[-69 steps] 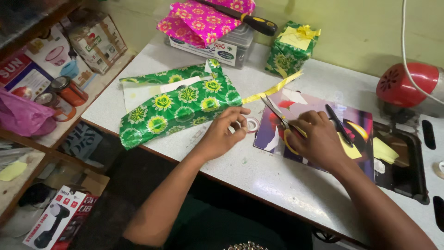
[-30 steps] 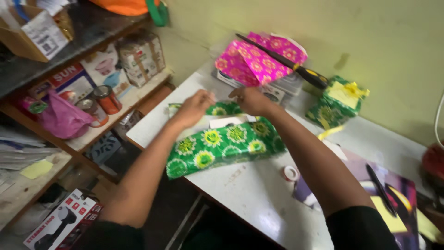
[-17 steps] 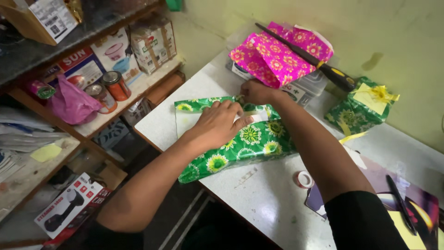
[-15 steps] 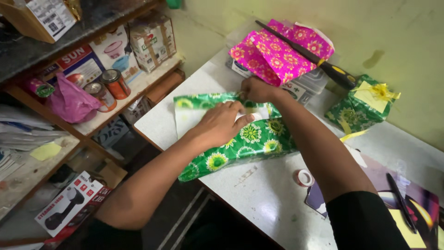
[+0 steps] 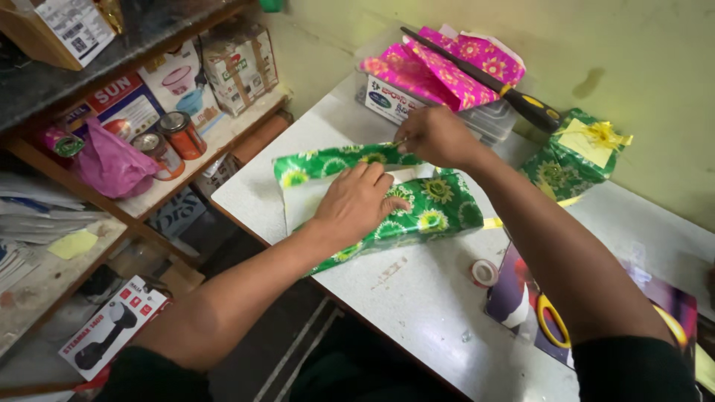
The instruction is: The person wraps a gift using green floral wrapping paper. They fold the paper around the item, apply clear tape to secure the edges, and use scissors to cut the tape. The process includes folding, taping, and trimming to complete the wrapping.
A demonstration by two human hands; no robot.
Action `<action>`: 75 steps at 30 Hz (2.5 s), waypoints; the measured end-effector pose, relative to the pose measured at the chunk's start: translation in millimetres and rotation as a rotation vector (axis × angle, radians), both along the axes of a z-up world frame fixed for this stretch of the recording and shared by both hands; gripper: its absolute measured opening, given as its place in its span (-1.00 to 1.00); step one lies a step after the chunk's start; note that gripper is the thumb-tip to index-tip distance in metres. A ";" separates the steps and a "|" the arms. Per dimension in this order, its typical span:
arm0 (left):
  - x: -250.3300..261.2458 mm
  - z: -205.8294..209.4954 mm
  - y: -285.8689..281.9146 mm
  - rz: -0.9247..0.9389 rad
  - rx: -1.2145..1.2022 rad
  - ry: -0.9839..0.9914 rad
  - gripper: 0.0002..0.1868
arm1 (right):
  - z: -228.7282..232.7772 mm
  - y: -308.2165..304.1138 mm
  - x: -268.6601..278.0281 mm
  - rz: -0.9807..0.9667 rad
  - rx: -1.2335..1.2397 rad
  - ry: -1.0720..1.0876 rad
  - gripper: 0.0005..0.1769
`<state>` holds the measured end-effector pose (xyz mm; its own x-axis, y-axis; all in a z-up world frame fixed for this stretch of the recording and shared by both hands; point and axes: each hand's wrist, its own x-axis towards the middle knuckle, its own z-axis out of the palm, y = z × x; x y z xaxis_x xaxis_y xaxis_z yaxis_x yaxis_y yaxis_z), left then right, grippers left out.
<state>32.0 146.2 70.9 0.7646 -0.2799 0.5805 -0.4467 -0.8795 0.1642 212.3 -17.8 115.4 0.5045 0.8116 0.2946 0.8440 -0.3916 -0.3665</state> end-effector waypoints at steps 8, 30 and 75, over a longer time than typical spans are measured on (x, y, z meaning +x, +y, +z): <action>-7.1 6.9 -7.1 0.110 0.110 -0.141 -0.41 | 15.4 -32.3 -60.1 0.108 0.065 -0.260 -0.84; -0.6 9.2 -10.6 0.006 0.343 -0.183 -0.67 | 8.0 -102.2 -66.5 -0.016 0.125 -0.023 -0.42; 0.0 16.7 0.7 -0.072 0.004 -0.065 -0.66 | 19.3 -100.2 -125.7 -0.120 -0.043 -0.226 -0.60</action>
<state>32.0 146.9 87.6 0.7036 -0.3346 0.6268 -0.5179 -0.8455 0.1301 86.6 -118.0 134.7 0.5235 0.7641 0.3770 0.8490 -0.5053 -0.1547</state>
